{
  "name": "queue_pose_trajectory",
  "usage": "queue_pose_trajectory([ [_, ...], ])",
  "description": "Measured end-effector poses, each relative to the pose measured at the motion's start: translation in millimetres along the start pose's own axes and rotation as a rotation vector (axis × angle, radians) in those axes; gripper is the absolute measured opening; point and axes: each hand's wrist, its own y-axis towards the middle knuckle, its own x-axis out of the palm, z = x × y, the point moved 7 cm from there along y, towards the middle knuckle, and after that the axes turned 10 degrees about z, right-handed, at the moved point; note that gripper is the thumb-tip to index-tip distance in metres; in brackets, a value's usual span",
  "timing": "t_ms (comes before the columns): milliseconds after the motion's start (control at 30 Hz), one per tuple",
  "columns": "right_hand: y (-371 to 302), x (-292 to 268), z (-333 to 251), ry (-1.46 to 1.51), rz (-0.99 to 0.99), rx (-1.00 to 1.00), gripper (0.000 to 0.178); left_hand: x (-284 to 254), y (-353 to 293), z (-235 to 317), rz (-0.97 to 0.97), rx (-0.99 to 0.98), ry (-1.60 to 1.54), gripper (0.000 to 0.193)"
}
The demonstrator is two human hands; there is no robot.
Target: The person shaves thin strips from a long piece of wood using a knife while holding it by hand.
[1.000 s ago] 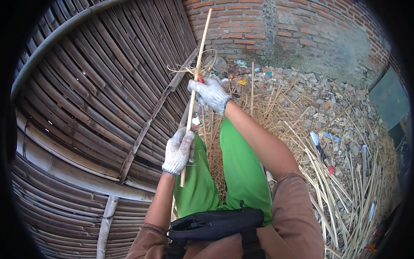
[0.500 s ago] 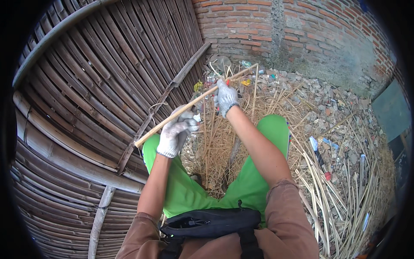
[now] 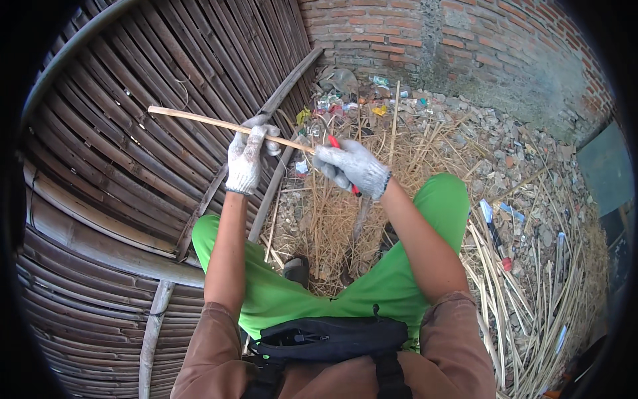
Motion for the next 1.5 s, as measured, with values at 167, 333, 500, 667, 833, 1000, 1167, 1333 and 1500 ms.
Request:
queue_pose_trajectory([
  [167, 2.4, -8.3, -24.8, -0.068, 0.203, -0.174, 0.033, -7.1, -10.9, 20.0, -0.085, -0.007, -0.012, 0.039],
  [333, 5.8, 41.5, -2.3, -0.622, 0.060, -0.384, 0.049, 2.6, -34.5, 6.0, -0.040, -0.094, 0.070, 0.036],
  [500, -1.2, 71.2, 17.5, -0.432, -0.091, -0.330, 0.048, -2.2, -35.6, 9.4, 0.012, -0.091, 0.114, 0.035],
  [667, -1.1, 67.2, 19.5, -0.352, -0.099, -0.184, 0.040, -2.2, -30.9, 10.1, -0.015, -0.098, -0.024, 0.037],
  [833, -5.3, 68.3, 25.0, -0.233, -0.156, -0.081, 0.037, -1.0, -32.5, 13.4, -0.003, -0.086, -0.021, 0.039],
  [1000, -1.2, 67.5, 36.7, -0.149, -0.189, -0.140, 0.042, 1.4, -36.8, 11.2, -0.044, -0.160, -0.054, 0.038],
  [1167, -6.4, 68.3, 32.5, -0.073, -0.119, -0.106, 0.042, -0.5, -42.6, 4.5, -0.102, -0.179, -0.091, 0.037],
  [1333, 9.4, 53.4, 52.8, -0.084, -0.120, -0.027, 0.046, 5.0, -51.0, -5.9, -0.244, -0.213, 0.048, 0.038],
  [1500, 19.5, 38.5, 42.2, -0.254, 0.247, -0.184, 0.049, -14.3, -41.1, -32.8, -0.033, -0.113, 0.284, 0.036],
])
